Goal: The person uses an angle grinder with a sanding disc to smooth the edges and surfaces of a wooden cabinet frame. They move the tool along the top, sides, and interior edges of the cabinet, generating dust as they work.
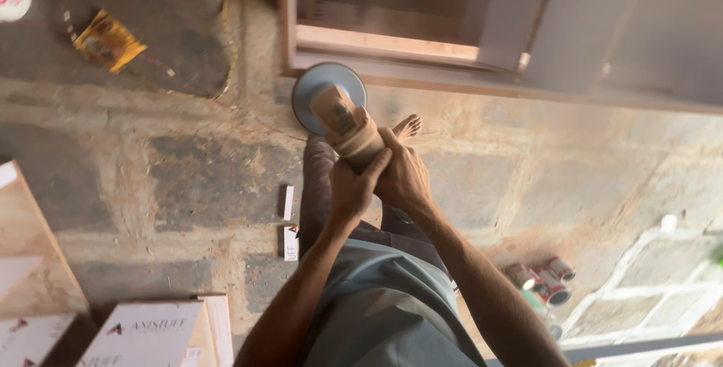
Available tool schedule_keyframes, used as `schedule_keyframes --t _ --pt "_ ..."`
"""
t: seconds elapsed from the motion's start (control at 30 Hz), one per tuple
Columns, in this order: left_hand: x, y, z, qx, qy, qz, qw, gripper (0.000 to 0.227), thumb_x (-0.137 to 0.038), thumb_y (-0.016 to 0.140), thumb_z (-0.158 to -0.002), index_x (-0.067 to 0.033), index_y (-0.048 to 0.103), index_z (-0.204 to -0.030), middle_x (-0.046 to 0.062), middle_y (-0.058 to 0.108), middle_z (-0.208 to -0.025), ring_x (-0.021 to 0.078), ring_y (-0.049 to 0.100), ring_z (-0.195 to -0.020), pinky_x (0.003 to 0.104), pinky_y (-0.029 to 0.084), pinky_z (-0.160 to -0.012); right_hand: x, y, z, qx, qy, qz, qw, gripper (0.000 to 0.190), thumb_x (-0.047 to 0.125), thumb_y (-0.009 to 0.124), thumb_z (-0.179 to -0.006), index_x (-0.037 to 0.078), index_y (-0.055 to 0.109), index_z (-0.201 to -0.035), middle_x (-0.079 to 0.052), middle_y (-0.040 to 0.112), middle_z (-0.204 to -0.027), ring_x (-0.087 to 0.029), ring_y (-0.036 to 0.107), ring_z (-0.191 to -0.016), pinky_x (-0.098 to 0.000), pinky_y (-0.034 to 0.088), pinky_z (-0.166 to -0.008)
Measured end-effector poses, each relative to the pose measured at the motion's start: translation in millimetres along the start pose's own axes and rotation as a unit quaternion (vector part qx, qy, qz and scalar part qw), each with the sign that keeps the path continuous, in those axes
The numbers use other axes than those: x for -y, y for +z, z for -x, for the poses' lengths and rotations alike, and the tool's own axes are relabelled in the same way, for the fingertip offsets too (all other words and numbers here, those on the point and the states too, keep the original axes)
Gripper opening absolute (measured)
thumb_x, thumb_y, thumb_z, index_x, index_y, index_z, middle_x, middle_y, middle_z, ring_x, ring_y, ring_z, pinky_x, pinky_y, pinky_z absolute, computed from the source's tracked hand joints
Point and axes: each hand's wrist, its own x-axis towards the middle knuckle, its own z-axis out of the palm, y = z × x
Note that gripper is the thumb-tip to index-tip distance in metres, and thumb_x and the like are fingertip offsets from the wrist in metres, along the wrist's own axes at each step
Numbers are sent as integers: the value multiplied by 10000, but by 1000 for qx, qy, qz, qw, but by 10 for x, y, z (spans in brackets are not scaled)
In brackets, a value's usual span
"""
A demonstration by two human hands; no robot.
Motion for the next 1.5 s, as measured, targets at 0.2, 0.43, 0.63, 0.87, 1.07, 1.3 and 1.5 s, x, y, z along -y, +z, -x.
schedule_keyframes --t 0.2,0.43,0.63,0.87,1.07,1.3,1.5 --pt "88 977 146 87 -54 -44 994 483 -326 790 -840 72 718 -1105 213 789 -980 260 799 -888 362 642 -787 -907 -567 234 -54 75 -41 995 478 238 717 -816 65 594 -1244 -220 763 -891 -391 763 -844 -503 586 -709" --pt "332 2579 271 189 -46 -58 979 489 -312 761 -830 38 687 -1163 209 770 -998 270 795 -854 403 677 -801 -2277 -1392 427 -108 155 -167 968 585 192 741 -753 46 594 -1301 -177 774 -961 -274 768 -838 -436 617 -724" --pt "567 3825 304 223 -57 -159 960 545 -360 757 -835 48 660 -1184 218 751 -986 276 781 -832 401 661 -777 -3424 -2018 605 -178 108 -191 959 544 205 792 -749 20 627 -1233 -178 770 -965 -237 741 -878 -410 596 -731" --pt "915 4800 416 282 -74 -243 925 596 -455 714 -840 94 704 -1074 227 758 -853 297 781 -665 392 682 -621 -4380 -2349 852 -188 153 -307 920 448 173 761 -831 28 583 -1215 -92 716 -989 -168 685 -820 -356 601 -661" --pt "1024 5058 629 335 -28 -303 892 770 -574 728 -817 138 648 -1098 255 723 -870 320 759 -682 400 656 -591 -4405 -2499 1228 -253 148 -294 910 440 154 770 -889 15 575 -1258 -94 704 -1060 -167 658 -868 -353 573 -699" --pt "813 4225 540 268 -68 -232 933 827 -599 719 -749 111 640 -1166 247 761 -905 340 797 -711 396 678 -651 -3817 -2156 933 -176 115 -245 946 443 128 759 -862 8 574 -1246 -125 716 -1027 -207 687 -842 -372 597 -677" --pt "484 2845 388 139 -30 -58 988 625 -467 726 -818 33 617 -1177 186 755 -932 257 776 -709 371 685 -644 -2893 -1413 377 -51 5 -188 981 579 118 748 -828 6 533 -1353 -135 728 -1067 -227 725 -869 -361 641 -713"
